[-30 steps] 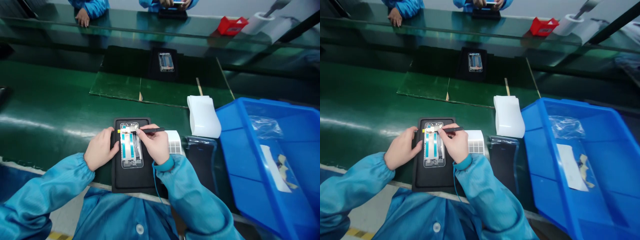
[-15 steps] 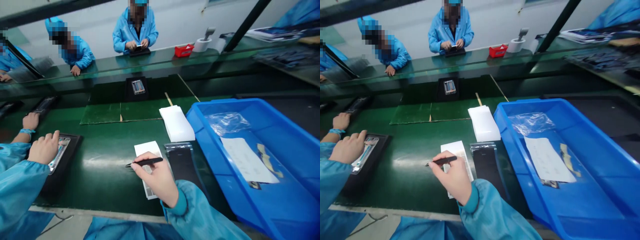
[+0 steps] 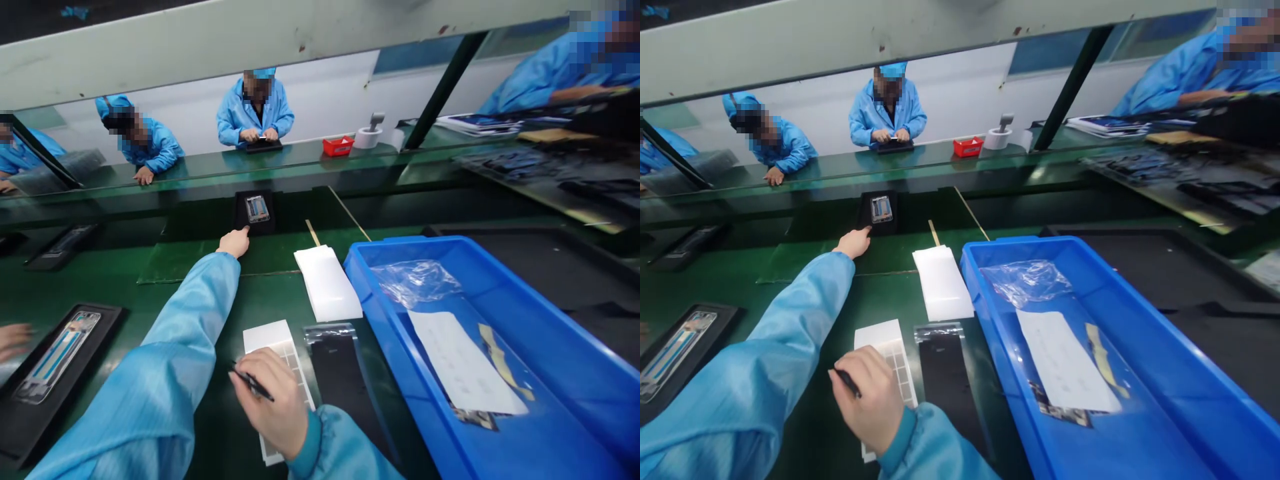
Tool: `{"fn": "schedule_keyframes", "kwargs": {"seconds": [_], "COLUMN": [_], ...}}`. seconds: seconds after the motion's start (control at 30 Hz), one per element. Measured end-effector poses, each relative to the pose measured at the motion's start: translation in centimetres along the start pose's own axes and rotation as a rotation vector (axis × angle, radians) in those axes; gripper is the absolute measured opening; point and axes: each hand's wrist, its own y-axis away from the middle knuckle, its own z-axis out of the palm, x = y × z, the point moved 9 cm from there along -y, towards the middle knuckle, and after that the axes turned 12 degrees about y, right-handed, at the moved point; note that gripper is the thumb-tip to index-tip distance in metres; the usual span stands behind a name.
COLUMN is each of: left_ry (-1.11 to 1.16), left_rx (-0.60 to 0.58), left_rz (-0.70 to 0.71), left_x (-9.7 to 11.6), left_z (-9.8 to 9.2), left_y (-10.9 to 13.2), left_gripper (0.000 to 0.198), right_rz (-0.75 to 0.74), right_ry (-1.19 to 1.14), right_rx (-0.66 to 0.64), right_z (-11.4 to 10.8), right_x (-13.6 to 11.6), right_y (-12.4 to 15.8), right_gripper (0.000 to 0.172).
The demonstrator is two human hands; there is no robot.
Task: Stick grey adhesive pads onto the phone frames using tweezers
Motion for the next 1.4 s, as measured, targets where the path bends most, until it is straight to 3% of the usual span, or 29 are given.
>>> {"fn": "schedule_keyframes", "kwargs": {"seconds": [0.1,0.23,0.37,0.47,0.6,0.7,0.8,0.87,0.97,1.03,1.13,1.2,1.3,1.4], "left_ry": [0.086,0.273,0.501,0.824,1.208,1.245,1.174,1.146,1.129,1.099,0.99,0.873,0.629,0.285], "left_rx": [0.025,0.046,0.081,0.184,0.344,0.297,0.216,0.098,-0.185,-0.392,-0.673,-0.781,-0.764,-0.462], "left_rz": [0.006,-0.006,-0.09,-0.155,-0.249,-0.326,-0.403,-0.427,-0.444,-0.426,-0.276,-0.126,0.082,0.286], "left_x": [-0.5,-3.4,-8.4,-12.6,-18.5,-21.9,-24.7,-25.6,-25.2,-23.7,-20.0,-17.1,-13.2,-9.0], "left_z": [-0.7,-2.2,-4.0,-5.4,-7.3,-8.5,-9.9,-10.2,-8.9,-7.4,-4.7,-3.2,-1.4,-1.1], "left_y": [-0.4,2.2,7.1,11.5,17.4,20.6,22.6,23.0,23.0,22.7,21.6,20.6,19.2,18.6], "left_gripper": [0.038,0.028,0.027,0.02,0.036,0.058,0.066,0.07,0.081,0.086,0.086,0.08,0.062,0.048], "right_rz": [-0.034,-0.027,0.004,0.06,0.344,0.528,0.599,0.599,0.573,0.557,0.535,0.507,0.461,0.429], "right_ry": [-0.006,-0.019,-0.049,-0.063,-0.068,-0.065,-0.087,-0.09,-0.093,-0.087,-0.023,0.047,0.113,0.126], "right_rx": [0.007,0.01,0.012,0.024,0.191,0.214,0.059,-0.06,-0.197,-0.247,-0.284,-0.292,-0.292,-0.305], "right_z": [-0.1,-0.4,-0.5,-1.0,-4.0,-5.8,-5.7,-5.0,-3.6,-2.8,-2.1,-1.8,-1.7,-1.6], "right_x": [-0.5,-0.6,-0.4,0.1,3.1,5.4,6.9,7.6,8.5,9.1,9.9,10.2,10.0,9.6], "right_y": [0.1,0.1,-0.1,-0.5,-0.6,-0.5,-0.5,-0.3,0.3,0.8,1.5,2.0,2.2,2.1], "right_gripper": [0.02,0.018,0.016,0.016,0.009,0.008,0.014,0.016,0.019,0.02,0.022,0.023,0.022,0.019]}}
